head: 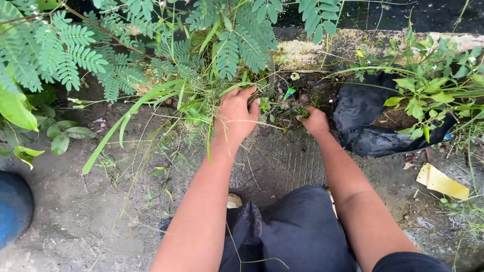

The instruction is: The person is manually pulling weeds and grass from the soil around plants in a garden area.

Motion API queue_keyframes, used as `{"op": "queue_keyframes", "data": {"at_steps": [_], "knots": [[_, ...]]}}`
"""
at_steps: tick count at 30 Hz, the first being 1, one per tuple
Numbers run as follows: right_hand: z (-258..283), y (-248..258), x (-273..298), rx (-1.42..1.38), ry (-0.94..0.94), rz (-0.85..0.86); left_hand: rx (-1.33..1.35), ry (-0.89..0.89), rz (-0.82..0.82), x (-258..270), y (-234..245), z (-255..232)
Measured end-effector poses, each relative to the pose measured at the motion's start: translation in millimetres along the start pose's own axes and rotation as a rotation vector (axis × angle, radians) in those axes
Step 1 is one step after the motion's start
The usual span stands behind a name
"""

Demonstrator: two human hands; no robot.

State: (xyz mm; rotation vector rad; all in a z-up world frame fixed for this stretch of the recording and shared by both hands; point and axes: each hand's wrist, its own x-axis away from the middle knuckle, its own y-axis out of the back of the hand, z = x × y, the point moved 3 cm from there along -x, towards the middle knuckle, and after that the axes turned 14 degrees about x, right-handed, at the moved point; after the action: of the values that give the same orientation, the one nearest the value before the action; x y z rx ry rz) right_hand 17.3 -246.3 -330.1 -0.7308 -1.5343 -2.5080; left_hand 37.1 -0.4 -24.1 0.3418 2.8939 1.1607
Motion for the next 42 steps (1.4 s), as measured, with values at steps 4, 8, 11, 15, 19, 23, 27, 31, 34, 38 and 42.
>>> {"op": "queue_keyframes", "data": {"at_steps": [4, 8, 11, 15, 19, 23, 27, 31, 34, 38, 42], "knots": [[-15.8, -23.2, -25.4, 0.010, -0.032, -0.018, 0.020, -0.047, -0.002, 0.5, 4.1, -7.8], [6.6, 16.9, 0.3, 0.042, 0.054, 0.037, 0.025, -0.058, -0.017, -2.1, 1.7, -4.5], [9.8, 22.6, 2.8, 0.068, 0.090, 0.057, 0.017, -0.081, -0.053, -0.5, 4.5, -6.2], [-10.4, 1.1, -20.5, 0.011, 0.006, 0.028, 0.010, -0.097, -0.059, 0.4, 5.4, -2.4], [-3.5, 14.8, 5.2, -0.237, -0.047, 0.024, -0.007, -0.096, -0.050, 1.7, 9.0, -5.3], [-42.0, -24.2, -21.1, -0.415, -0.056, -0.049, -0.025, -0.102, -0.060, 0.4, 5.4, -3.3], [-36.0, -17.5, -6.1, -0.517, -0.158, 0.039, -0.023, -0.087, -0.057, 0.6, 5.3, -4.3], [-48.0, -27.4, -0.4, -0.466, -0.194, 0.010, -0.030, -0.041, -0.047, 0.6, 6.9, -7.2], [-89.2, -60.9, -2.2, -0.502, -0.169, 0.046, -0.025, -0.061, -0.043, -0.5, -0.8, -2.2], [-110.2, -47.7, 55.6, -0.371, -0.132, 0.106, -0.046, -0.061, -0.030, 1.9, 1.6, -12.2], [-154.3, -37.2, 96.1, -0.161, -0.199, 0.093, -0.018, -0.180, -0.067, 5.9, 0.5, -28.8]]}}
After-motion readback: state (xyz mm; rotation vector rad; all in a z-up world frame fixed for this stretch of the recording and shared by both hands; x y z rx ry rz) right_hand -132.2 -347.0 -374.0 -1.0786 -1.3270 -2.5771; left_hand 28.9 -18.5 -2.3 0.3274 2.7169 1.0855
